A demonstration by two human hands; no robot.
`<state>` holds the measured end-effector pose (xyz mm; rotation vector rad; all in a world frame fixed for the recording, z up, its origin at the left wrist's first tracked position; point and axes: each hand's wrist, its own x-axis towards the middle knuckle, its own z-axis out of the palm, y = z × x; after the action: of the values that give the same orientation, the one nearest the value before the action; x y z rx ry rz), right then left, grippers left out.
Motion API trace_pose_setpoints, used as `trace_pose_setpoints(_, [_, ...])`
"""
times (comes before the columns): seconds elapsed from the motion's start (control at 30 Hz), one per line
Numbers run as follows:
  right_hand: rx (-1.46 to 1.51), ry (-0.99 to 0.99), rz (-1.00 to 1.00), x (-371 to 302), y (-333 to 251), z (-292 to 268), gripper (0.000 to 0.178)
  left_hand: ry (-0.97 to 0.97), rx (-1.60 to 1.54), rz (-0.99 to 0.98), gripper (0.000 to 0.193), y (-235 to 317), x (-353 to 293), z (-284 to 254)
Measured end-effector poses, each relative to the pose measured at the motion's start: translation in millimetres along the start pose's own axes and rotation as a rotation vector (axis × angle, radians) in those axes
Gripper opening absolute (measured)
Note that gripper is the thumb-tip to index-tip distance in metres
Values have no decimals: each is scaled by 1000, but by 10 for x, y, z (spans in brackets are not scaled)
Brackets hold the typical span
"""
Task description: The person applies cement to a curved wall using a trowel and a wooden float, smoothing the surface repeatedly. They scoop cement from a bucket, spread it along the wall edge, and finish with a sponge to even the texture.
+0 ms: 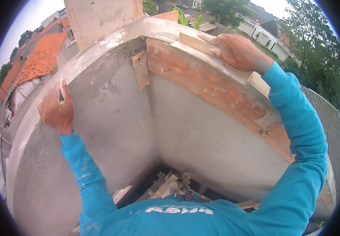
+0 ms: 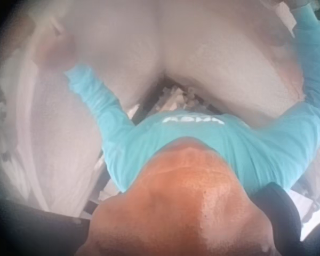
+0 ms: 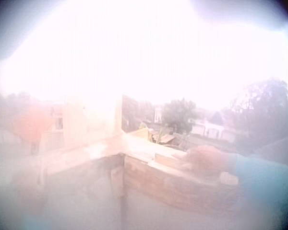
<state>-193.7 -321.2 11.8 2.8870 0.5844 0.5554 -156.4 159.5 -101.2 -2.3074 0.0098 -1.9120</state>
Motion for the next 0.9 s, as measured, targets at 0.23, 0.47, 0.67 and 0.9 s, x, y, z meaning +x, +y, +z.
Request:
trace_pose_setpoints(0.23, [-75,54,151,-579,-70,-495,49,7,16,-20,18,78,36,2])
trace_pose_setpoints(0.47, [-177,134,-58,1475,65,407,56,43,-44,-5,17,161,55,34])
trace_pose_setpoints(0.67, [8,29,-40,865,-160,287,47,1,6,7,16,52,28,-5])
trace_pose_setpoints(0.9, [112,-60,178,-840,-148,-402,41,-16,21,24,14,79,33,7])
